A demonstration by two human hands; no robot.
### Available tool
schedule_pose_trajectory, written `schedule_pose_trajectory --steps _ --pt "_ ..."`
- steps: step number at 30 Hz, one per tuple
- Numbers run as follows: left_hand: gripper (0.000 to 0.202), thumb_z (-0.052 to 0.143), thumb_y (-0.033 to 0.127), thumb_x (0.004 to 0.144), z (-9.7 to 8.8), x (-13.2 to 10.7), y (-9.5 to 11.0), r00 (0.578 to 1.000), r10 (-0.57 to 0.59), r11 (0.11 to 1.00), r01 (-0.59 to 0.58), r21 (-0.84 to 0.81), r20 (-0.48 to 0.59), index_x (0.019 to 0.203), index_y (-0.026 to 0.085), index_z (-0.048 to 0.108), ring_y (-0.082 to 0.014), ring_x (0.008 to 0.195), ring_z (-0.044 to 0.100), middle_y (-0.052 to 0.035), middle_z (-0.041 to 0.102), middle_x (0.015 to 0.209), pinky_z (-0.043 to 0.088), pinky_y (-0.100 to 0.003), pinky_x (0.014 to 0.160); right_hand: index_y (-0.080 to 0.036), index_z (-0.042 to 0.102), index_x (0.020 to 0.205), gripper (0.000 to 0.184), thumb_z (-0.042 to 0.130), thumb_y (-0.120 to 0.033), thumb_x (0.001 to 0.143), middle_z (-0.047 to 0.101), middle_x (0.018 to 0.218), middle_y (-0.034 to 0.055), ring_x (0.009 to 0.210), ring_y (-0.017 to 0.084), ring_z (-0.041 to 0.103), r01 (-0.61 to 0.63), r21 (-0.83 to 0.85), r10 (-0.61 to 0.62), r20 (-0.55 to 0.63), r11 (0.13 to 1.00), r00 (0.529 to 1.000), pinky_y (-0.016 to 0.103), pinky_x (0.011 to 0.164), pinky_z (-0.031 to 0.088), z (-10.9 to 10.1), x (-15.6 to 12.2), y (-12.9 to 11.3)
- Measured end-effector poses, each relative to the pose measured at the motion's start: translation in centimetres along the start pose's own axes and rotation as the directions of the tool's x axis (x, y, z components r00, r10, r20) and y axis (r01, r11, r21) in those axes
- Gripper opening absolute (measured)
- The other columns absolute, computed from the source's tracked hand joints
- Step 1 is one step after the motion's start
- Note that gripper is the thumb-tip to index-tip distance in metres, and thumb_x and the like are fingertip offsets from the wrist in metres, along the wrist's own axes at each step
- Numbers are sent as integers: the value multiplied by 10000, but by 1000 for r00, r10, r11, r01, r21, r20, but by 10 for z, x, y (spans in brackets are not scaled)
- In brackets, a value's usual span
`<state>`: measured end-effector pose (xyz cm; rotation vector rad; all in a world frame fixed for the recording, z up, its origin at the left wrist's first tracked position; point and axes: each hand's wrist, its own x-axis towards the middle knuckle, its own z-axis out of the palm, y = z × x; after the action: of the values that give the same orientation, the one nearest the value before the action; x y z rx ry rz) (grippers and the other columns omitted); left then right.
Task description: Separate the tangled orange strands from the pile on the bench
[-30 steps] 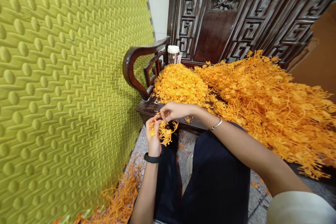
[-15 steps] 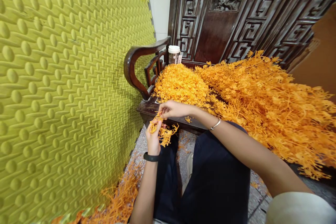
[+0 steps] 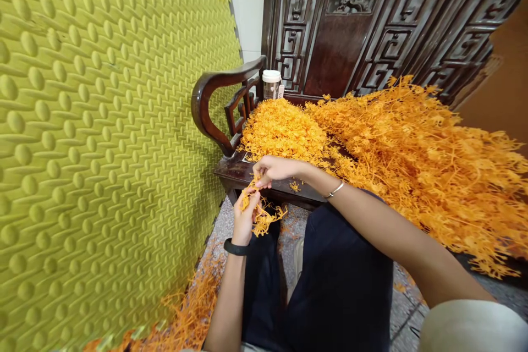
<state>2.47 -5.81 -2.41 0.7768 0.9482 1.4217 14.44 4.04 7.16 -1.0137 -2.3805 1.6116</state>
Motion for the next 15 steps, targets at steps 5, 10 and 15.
schedule_pose_trajectory --steps 5,10,15 --pt "262 634 273 710 -1 -4 9 995 -20 989 34 -146 100 945 191 549 -29 291 293 110 383 407 366 -171 349 -109 493 629 117 583 -154 689 554 579 -6 499 76 511 148 171 -160 59 974 985 237 537 409 -3 4 4" --pt "171 613 244 726 -1 -8 17 988 23 975 11 -223 150 883 192 566 -25 270 221 123 317 353 370 -174 335 -117 488 655 146 601 -201 692 554 585 -12 515 78 512 188 324 -237 119 927 964 241 549 398 2 6 5" --pt "134 595 226 740 -4 -10 22 986 44 977 -9 -212 161 862 169 595 -23 263 209 117 329 336 380 -177 334 -111 503 661 115 586 -188 684 540 563 -17 516 76 508 141 416 -225 161 898 961 240 557 400 7 6 4"
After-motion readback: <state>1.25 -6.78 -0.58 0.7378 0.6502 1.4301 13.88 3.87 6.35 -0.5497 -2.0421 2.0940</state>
